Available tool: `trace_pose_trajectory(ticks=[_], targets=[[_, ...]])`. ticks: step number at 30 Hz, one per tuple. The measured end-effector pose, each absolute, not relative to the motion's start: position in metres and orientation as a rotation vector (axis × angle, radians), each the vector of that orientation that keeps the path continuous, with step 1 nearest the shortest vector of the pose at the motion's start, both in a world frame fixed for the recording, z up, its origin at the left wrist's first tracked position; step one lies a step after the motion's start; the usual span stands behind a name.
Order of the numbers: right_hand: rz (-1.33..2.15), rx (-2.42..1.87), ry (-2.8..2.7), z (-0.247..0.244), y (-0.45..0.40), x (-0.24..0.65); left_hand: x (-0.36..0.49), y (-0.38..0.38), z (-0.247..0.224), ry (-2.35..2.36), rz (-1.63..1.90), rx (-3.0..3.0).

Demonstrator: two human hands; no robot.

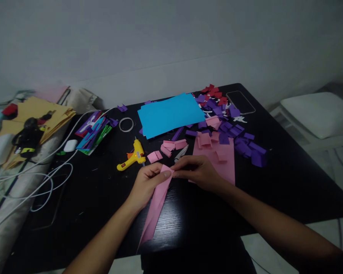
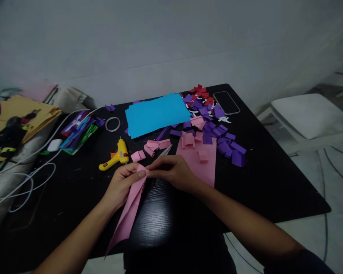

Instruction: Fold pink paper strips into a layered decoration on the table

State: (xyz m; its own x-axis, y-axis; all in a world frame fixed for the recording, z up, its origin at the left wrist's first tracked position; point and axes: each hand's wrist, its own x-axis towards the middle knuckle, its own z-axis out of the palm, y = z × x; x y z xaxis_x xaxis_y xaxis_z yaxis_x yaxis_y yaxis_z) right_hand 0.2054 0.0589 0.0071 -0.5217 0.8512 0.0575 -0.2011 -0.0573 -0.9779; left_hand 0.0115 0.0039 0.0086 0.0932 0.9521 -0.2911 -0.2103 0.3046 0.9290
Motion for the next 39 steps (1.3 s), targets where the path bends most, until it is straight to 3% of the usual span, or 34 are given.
trace_pose_trajectory(ticks=[39], targets=[[1.671,-0.727,-1.459,-0.0003,0.0586,0.2050,0.0124,0.0043,0.0095,1.152,1.007,0.813]])
